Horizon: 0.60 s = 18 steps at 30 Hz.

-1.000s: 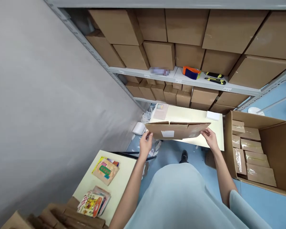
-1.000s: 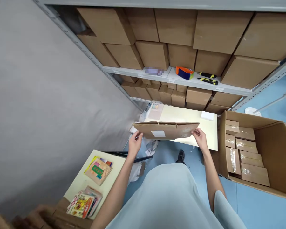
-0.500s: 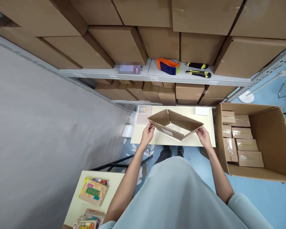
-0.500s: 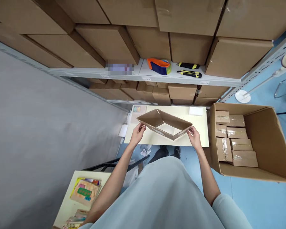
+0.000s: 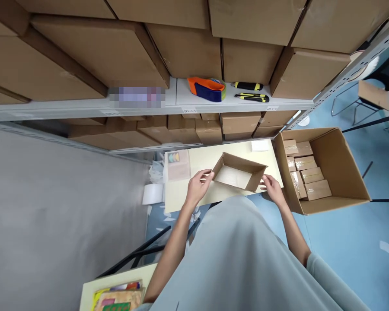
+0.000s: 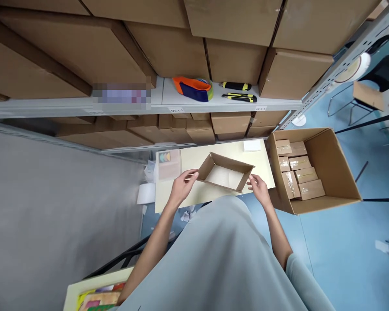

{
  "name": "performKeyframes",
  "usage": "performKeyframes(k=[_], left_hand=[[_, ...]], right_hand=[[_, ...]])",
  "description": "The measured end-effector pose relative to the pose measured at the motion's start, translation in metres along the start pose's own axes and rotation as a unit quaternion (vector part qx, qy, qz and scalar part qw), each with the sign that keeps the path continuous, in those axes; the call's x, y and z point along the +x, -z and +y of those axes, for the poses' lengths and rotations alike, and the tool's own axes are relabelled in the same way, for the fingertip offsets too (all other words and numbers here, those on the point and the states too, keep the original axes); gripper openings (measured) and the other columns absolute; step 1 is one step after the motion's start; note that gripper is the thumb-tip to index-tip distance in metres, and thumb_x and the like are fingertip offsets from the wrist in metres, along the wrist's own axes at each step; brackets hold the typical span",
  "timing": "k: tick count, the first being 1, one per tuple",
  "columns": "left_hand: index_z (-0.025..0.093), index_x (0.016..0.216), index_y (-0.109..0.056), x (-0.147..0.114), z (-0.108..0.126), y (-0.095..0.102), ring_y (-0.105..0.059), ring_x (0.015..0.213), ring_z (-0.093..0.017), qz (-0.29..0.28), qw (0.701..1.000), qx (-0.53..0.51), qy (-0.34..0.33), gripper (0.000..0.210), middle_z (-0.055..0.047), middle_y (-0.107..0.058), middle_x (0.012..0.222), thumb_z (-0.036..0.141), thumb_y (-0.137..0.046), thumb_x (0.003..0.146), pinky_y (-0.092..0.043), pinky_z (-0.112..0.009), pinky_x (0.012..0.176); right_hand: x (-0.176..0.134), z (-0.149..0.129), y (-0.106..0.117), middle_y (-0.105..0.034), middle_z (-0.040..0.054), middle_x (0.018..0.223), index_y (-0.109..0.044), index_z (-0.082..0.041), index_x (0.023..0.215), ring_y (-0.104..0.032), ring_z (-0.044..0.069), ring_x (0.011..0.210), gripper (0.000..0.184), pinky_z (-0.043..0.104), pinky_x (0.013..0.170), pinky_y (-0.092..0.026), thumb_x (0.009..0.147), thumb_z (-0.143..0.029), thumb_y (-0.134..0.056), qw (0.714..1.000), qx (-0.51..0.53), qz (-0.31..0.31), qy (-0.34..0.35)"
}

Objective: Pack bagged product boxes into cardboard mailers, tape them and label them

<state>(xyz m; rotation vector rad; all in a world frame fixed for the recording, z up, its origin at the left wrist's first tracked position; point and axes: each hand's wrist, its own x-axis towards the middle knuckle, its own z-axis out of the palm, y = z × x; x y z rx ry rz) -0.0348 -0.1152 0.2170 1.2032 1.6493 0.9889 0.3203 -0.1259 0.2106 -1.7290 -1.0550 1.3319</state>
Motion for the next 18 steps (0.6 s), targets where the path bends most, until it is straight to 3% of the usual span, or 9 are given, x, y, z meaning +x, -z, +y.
performKeyframes(k=[4, 6, 8, 12, 18], left_hand=[[0.026, 0.098, -0.079, 0.011, 0.011, -0.004, -0.072, 0.077, -0.024, -0.021, 0.993, 0.101, -0.059, 0.017, -0.007, -0.077, 0.098, 0.039, -0.074, 0.09, -0.055, -0.035, 0.079], [0.025, 0.092, -0.075, 0.013, 0.016, -0.003, -0.071, 0.078, -0.024, -0.023, 0.989, 0.118, -0.082, 0.009, -0.005, -0.073, 0.091, 0.032, -0.068, 0.092, -0.053, -0.035, 0.079], [0.025, 0.092, -0.072, 0.012, 0.021, 0.001, -0.07, 0.079, -0.023, -0.021, 0.987, 0.123, -0.103, 0.008, -0.005, -0.069, 0.089, 0.027, -0.064, 0.093, -0.052, -0.034, 0.078], [0.025, 0.095, -0.069, 0.002, 0.032, 0.019, -0.068, 0.081, -0.021, 0.0, 0.988, 0.104, -0.112, 0.008, -0.004, -0.066, 0.092, 0.027, -0.062, 0.096, -0.05, -0.031, 0.075], [0.024, 0.097, -0.063, -0.011, 0.028, 0.048, -0.062, 0.071, -0.018, 0.049, 0.987, 0.12, -0.092, 0.008, -0.003, -0.063, 0.089, 0.03, -0.06, 0.1, -0.048, -0.03, 0.069]], right_hand=[[-0.014, -0.02, -0.015, -0.077, 0.006, 0.096, -0.071, -0.023, 0.101, -0.07, 0.021, 0.069, 0.045, 0.032, 0.058, -0.058, 0.085, -0.065, -0.078, 0.994, -0.094, 0.053, 0.01], [-0.019, -0.033, -0.02, -0.067, 0.0002, 0.071, -0.064, -0.025, 0.081, -0.057, 0.018, 0.057, 0.037, 0.029, 0.054, -0.048, 0.092, -0.06, -0.068, 0.981, -0.175, 0.074, 0.045], [-0.024, -0.047, -0.023, -0.05, -0.0034, 0.056, -0.052, -0.027, 0.069, -0.044, 0.016, 0.052, 0.04, 0.028, 0.053, -0.037, 0.098, -0.054, -0.055, 0.963, -0.243, 0.086, 0.08], [-0.032, -0.078, -0.032, -0.043, -0.0037, 0.054, -0.046, -0.027, 0.068, -0.035, 0.017, 0.054, 0.04, 0.031, 0.056, -0.031, 0.101, -0.05, -0.049, 0.943, -0.29, 0.111, 0.117], [-0.023, -0.109, -0.064, -0.043, -0.003, 0.059, -0.047, -0.027, 0.072, -0.035, 0.017, 0.057, 0.042, 0.03, 0.057, -0.031, 0.104, -0.055, -0.046, 0.945, -0.285, 0.065, 0.143]])
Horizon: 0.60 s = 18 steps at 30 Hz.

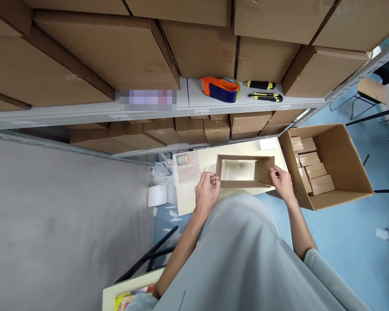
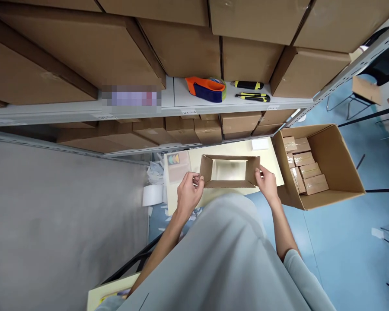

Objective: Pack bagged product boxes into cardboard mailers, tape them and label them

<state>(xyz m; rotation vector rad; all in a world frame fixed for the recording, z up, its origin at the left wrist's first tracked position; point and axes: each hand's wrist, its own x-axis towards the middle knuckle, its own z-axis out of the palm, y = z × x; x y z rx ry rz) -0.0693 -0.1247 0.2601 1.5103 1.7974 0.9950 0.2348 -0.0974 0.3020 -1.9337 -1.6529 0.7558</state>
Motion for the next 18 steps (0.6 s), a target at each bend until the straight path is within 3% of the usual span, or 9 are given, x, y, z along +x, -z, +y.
performKeyframes(k=[4, 8, 18], left_hand=[[0.024, 0.099, -0.058, -0.003, -0.013, 0.005, -0.063, 0.073, -0.018, 0.028, 0.999, 0.028, 0.02, 0.007, -0.002, -0.063, 0.089, 0.03, -0.058, 0.101, -0.05, -0.03, 0.071], [0.025, 0.098, -0.056, -0.004, -0.018, -0.003, -0.065, 0.074, -0.018, 0.045, 0.998, 0.041, 0.025, 0.006, -0.001, -0.063, 0.088, 0.03, -0.058, 0.101, -0.051, -0.03, 0.07], [0.025, 0.099, -0.055, -0.003, -0.006, -0.053, -0.066, 0.076, -0.021, 0.063, 0.992, 0.083, 0.067, 0.003, -0.002, -0.064, 0.088, 0.027, -0.056, 0.1, -0.051, -0.033, 0.074]], right_hand=[[0.014, -0.011, -0.018, -0.05, -0.0013, 0.063, -0.056, -0.025, 0.081, -0.047, 0.018, 0.058, 0.042, 0.029, 0.061, -0.036, 0.106, -0.056, -0.041, 0.999, -0.014, -0.041, 0.023], [0.025, -0.009, -0.021, -0.052, -0.0007, 0.064, -0.053, -0.026, 0.081, -0.053, 0.02, 0.06, 0.039, 0.029, 0.064, -0.036, 0.107, -0.052, -0.039, 0.997, -0.038, -0.054, 0.026], [0.057, 0.03, -0.009, -0.063, 0.004, 0.071, -0.066, -0.022, 0.095, -0.058, 0.023, 0.062, 0.038, 0.031, 0.064, -0.035, 0.108, -0.044, -0.038, 0.985, -0.093, -0.13, 0.071]])
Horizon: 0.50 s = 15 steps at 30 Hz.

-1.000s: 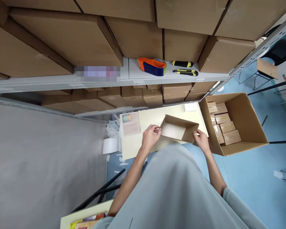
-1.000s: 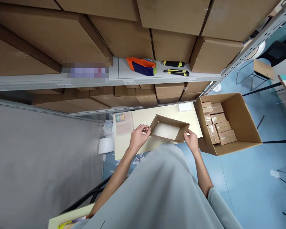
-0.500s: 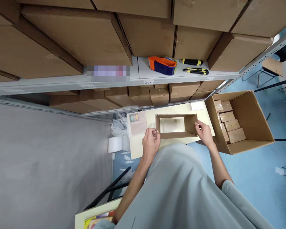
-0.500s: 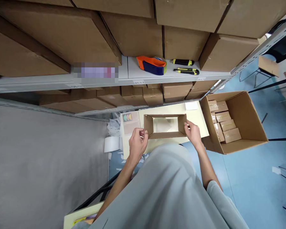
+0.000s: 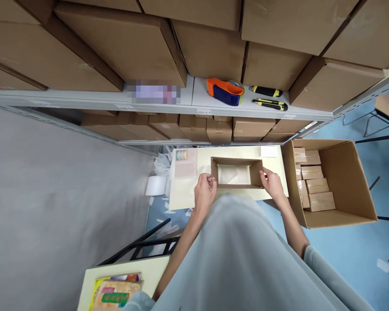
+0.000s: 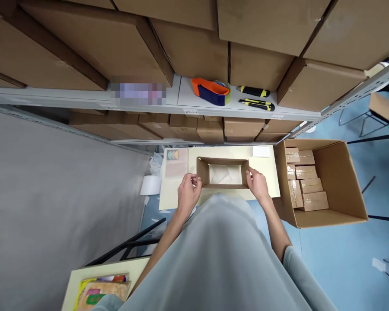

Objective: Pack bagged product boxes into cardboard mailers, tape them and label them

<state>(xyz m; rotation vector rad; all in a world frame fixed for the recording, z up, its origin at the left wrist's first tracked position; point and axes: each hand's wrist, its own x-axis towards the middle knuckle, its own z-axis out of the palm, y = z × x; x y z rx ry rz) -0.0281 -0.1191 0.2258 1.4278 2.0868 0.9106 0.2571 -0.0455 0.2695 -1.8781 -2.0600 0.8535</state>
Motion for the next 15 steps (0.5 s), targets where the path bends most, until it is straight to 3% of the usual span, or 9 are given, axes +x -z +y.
performKeyframes(k=[7, 15], left_hand=[[0.025, 0.099, -0.059, -0.002, 0.017, -0.003, -0.067, 0.079, -0.019, -0.046, 0.998, 0.05, -0.013, 0.004, -0.002, -0.064, 0.093, 0.027, -0.055, 0.1, -0.051, -0.031, 0.074], [0.026, 0.109, -0.066, -0.007, 0.028, -0.001, -0.07, 0.076, -0.018, -0.084, 0.989, 0.12, -0.026, 0.012, -0.003, -0.07, 0.106, 0.035, -0.059, 0.104, -0.051, -0.03, 0.068]], right_hand=[[0.017, 0.026, -0.007, -0.072, 0.013, 0.096, -0.071, -0.015, 0.121, -0.067, 0.025, 0.077, 0.048, 0.032, 0.072, -0.045, 0.115, -0.04, -0.03, 0.998, -0.062, 0.019, 0.024], [0.027, 0.001, -0.016, -0.074, 0.0219, 0.121, -0.057, -0.007, 0.154, -0.074, 0.025, 0.083, 0.051, 0.031, 0.066, -0.049, 0.117, -0.031, -0.031, 0.975, -0.219, -0.021, -0.022]])
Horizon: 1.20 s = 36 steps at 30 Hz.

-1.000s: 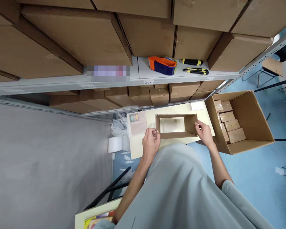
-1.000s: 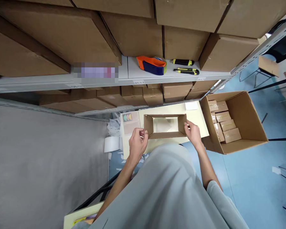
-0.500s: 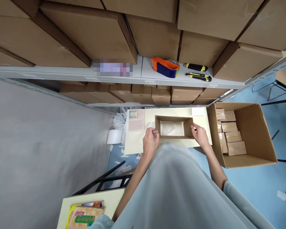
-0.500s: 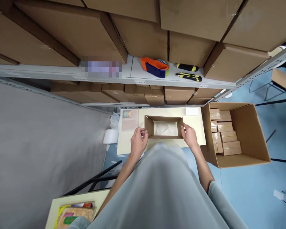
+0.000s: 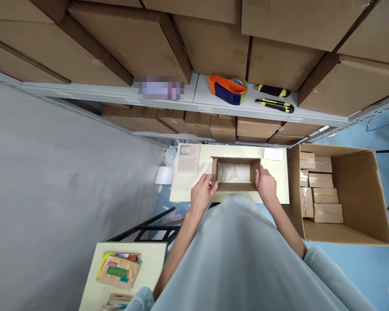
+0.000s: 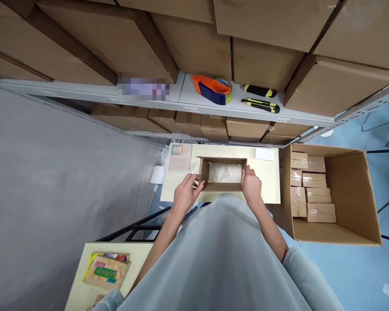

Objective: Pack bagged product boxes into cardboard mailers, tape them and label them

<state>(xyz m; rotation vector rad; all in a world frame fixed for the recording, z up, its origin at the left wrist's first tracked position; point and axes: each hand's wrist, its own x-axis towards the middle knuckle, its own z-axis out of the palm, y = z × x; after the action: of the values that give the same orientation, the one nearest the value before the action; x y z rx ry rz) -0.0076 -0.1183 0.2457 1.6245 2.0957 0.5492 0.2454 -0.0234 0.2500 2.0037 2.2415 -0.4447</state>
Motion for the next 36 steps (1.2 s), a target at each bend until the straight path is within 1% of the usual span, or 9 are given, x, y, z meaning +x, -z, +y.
performKeyframes(k=[3, 10, 12, 15, 22, 27, 30, 32, 36], left_hand=[[0.027, 0.114, -0.067, 0.001, -0.001, 0.001, -0.073, 0.081, -0.019, -0.011, 1.0, 0.013, -0.006, 0.014, -0.004, -0.071, 0.114, 0.034, -0.062, 0.103, -0.051, -0.029, 0.067], [0.028, 0.119, -0.063, 0.001, -0.005, 0.004, -0.077, 0.094, -0.021, -0.03, 0.999, 0.009, -0.021, 0.017, -0.005, -0.071, 0.134, 0.032, -0.059, 0.103, -0.056, -0.031, 0.072], [0.028, 0.118, -0.061, 0.001, -0.005, 0.004, -0.077, 0.095, -0.022, -0.029, 0.999, 0.015, -0.023, 0.017, -0.007, -0.064, 0.153, 0.033, -0.059, 0.102, -0.058, -0.033, 0.072], [0.027, 0.114, -0.059, 0.004, -0.005, 0.006, -0.077, 0.091, -0.023, -0.042, 0.998, 0.029, -0.034, 0.017, -0.009, -0.04, 0.176, 0.032, -0.062, 0.098, -0.058, -0.037, 0.069], [0.028, 0.093, -0.053, 0.023, -0.003, 0.004, -0.077, 0.089, -0.03, -0.076, 0.992, 0.038, -0.098, 0.023, -0.008, -0.032, 0.18, 0.019, -0.072, 0.082, -0.057, -0.044, 0.066], [0.027, 0.09, -0.057, 0.03, -0.004, 0.0, -0.077, 0.085, -0.03, -0.091, 0.989, 0.027, -0.115, 0.021, -0.008, -0.031, 0.18, 0.024, -0.077, 0.085, -0.058, -0.046, 0.067], [0.027, 0.106, -0.065, 0.027, -0.007, -0.004, -0.078, 0.098, -0.032, -0.098, 0.988, 0.006, -0.116, 0.02, -0.008, -0.027, 0.182, 0.038, -0.076, 0.093, -0.062, -0.046, 0.074], [0.027, 0.12, -0.067, 0.023, -0.01, -0.008, -0.076, 0.114, -0.034, -0.102, 0.988, -0.008, -0.114, 0.029, -0.009, -0.025, 0.182, 0.045, -0.072, 0.098, -0.064, -0.046, 0.082], [0.024, 0.133, -0.066, 0.014, -0.013, -0.017, -0.063, 0.142, -0.035, -0.072, 0.992, -0.031, -0.104, 0.037, -0.012, -0.03, 0.18, 0.047, -0.063, 0.105, -0.059, -0.047, 0.108]], right_hand=[[0.001, -0.004, 0.005, -0.075, 0.0215, 0.119, -0.055, -0.007, 0.156, -0.075, 0.024, 0.082, 0.051, 0.03, 0.065, -0.049, 0.117, -0.031, -0.032, 1.0, -0.024, -0.005, 0.0], [-0.005, -0.001, -0.002, -0.076, 0.0182, 0.119, -0.055, -0.01, 0.159, -0.073, 0.02, 0.08, 0.051, 0.027, 0.062, -0.044, 0.117, -0.03, -0.033, 0.999, -0.014, 0.05, 0.015], [-0.007, 0.0, -0.008, -0.077, 0.0174, 0.118, -0.055, -0.011, 0.158, -0.072, 0.02, 0.079, 0.051, 0.026, 0.062, -0.043, 0.116, -0.03, -0.034, 0.998, -0.002, 0.057, 0.022], [-0.008, 0.001, -0.015, -0.079, 0.0167, 0.116, -0.055, -0.012, 0.159, -0.072, 0.019, 0.08, 0.051, 0.026, 0.064, -0.044, 0.116, -0.029, -0.034, 0.997, 0.022, 0.061, 0.031], [-0.011, 0.006, -0.026, -0.08, 0.018, 0.112, -0.053, -0.009, 0.16, -0.072, 0.022, 0.081, 0.057, 0.027, 0.068, -0.049, 0.114, -0.034, -0.03, 0.992, 0.072, 0.094, 0.034], [-0.024, -0.002, -0.032, -0.078, 0.0148, 0.11, -0.043, -0.013, 0.168, -0.07, 0.023, 0.08, 0.059, 0.028, 0.068, -0.05, 0.114, -0.036, -0.034, 0.994, 0.079, 0.066, 0.043], [-0.028, -0.005, -0.03, -0.074, 0.0136, 0.111, -0.044, -0.017, 0.168, -0.069, 0.024, 0.083, 0.059, 0.03, 0.07, -0.052, 0.113, -0.039, -0.041, 0.995, 0.072, 0.035, 0.053], [-0.027, -0.006, -0.027, -0.07, 0.0131, 0.113, -0.048, -0.02, 0.166, -0.068, 0.026, 0.092, 0.058, 0.033, 0.076, -0.055, 0.111, -0.039, -0.048, 0.995, 0.068, 0.027, 0.072], [-0.02, -0.003, -0.025, -0.061, 0.02, 0.139, -0.065, -0.018, 0.151, -0.06, 0.034, 0.127, 0.047, 0.045, 0.105, -0.056, 0.107, -0.033, -0.058, 0.986, 0.077, 0.035, 0.141]])
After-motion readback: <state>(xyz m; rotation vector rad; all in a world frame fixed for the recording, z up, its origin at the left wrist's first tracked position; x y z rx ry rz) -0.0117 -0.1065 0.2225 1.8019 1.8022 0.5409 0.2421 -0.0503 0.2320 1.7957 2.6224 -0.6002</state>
